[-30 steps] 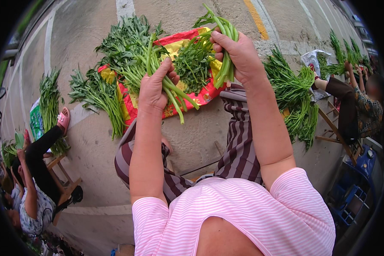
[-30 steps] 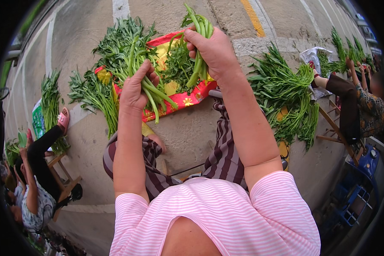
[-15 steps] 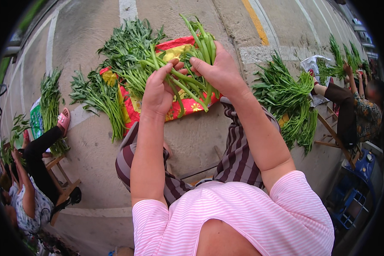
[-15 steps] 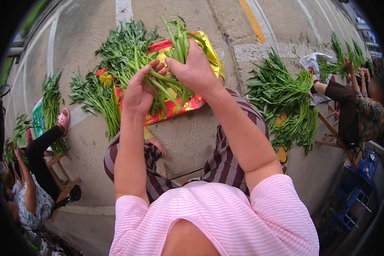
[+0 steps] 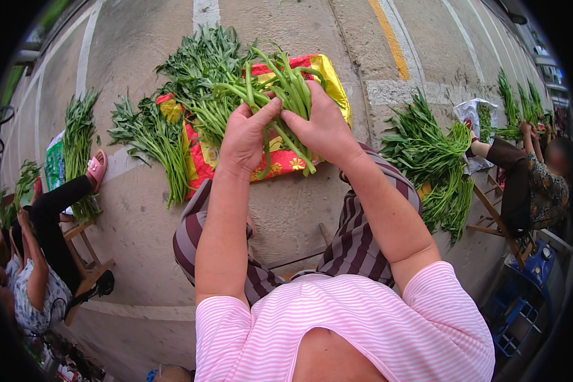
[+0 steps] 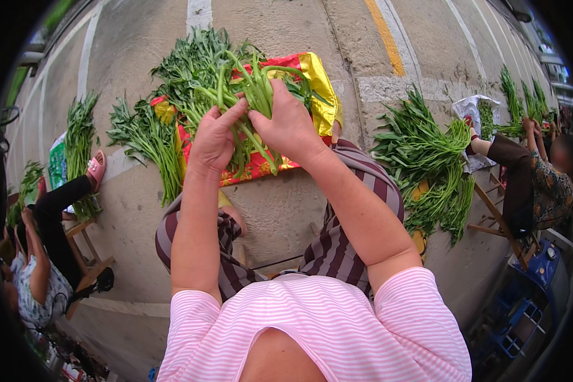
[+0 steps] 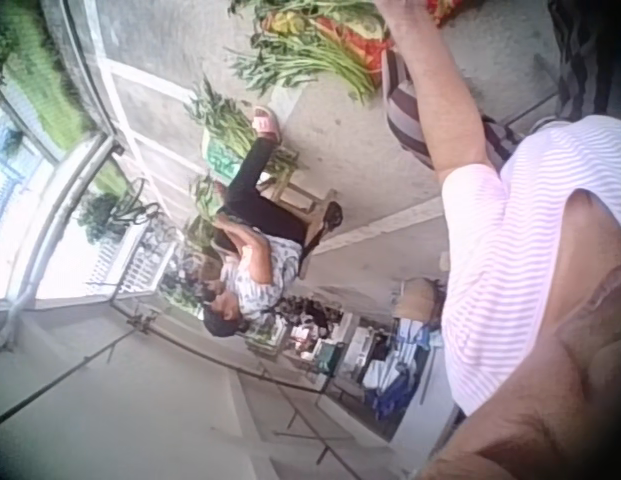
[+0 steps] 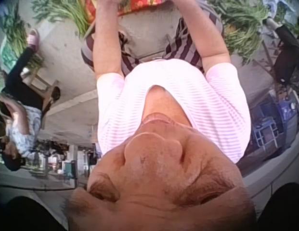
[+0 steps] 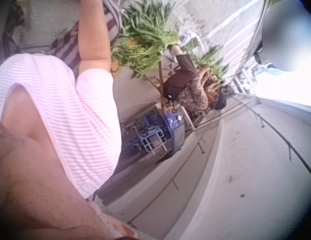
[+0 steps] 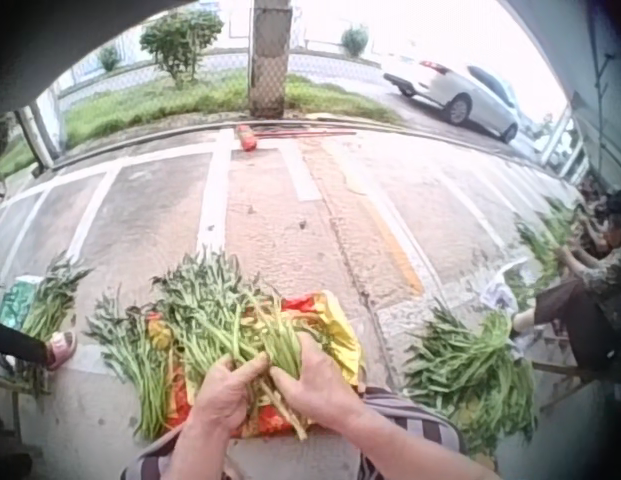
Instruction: The person picks leaves and small stems from bunches of green vegetables by hand and places them into a pile on a mat on the ground.
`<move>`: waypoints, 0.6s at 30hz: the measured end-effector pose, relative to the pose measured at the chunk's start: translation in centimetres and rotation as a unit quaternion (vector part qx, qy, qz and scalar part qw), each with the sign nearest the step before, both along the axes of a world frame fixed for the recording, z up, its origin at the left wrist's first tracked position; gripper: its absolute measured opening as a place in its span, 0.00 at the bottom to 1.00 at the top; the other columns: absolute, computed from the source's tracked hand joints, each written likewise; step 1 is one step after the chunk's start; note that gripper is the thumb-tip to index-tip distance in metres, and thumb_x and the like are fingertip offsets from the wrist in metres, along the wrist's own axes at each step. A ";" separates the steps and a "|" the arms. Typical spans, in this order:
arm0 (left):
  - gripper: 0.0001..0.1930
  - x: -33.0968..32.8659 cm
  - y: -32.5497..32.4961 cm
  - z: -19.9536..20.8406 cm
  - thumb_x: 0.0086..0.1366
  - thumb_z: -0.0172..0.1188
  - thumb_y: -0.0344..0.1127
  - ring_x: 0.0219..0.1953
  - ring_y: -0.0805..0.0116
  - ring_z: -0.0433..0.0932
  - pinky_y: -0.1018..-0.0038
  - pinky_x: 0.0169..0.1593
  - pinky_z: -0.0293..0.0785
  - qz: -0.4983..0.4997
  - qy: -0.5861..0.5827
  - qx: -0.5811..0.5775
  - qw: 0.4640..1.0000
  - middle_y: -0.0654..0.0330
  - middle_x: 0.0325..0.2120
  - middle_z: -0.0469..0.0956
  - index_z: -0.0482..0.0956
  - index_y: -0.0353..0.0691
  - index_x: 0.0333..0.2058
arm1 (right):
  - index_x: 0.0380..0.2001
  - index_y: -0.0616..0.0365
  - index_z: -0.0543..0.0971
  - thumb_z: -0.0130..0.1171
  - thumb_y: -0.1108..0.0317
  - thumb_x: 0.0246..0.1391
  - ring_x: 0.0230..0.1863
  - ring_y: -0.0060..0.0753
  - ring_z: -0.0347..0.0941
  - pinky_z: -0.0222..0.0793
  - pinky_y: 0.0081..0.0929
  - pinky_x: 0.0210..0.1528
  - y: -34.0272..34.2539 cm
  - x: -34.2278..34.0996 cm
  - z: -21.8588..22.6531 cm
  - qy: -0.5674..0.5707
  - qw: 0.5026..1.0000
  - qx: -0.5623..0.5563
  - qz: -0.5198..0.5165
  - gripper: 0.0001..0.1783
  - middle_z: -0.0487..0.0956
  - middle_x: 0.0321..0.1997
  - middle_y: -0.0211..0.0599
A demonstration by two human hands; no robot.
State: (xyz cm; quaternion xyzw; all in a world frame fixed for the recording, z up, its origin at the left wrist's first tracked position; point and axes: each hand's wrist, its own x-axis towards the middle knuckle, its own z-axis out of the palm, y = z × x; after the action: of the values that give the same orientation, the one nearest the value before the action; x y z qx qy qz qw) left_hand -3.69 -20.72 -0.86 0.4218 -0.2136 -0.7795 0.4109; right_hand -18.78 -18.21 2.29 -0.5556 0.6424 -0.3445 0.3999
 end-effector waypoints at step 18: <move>0.09 3.9 -2.0 0.2 0.62 0.58 0.26 0.29 0.66 0.80 0.70 0.34 0.81 0.217 -0.026 -0.023 0.976 0.53 0.32 0.79 0.71 0.35 0.41 | 0.43 0.64 0.70 0.57 0.72 0.54 0.27 0.23 0.74 0.72 0.20 0.25 -2.6 -7.6 2.1 -0.213 0.950 0.048 -0.225 0.14 0.77 0.33 0.39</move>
State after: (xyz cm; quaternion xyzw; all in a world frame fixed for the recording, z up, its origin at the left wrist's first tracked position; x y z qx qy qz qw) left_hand 0.16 -22.76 -0.70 0.4690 -0.1453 -0.6553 0.5741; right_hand -26.41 -20.84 4.35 -0.2905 0.6666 -0.5042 0.4659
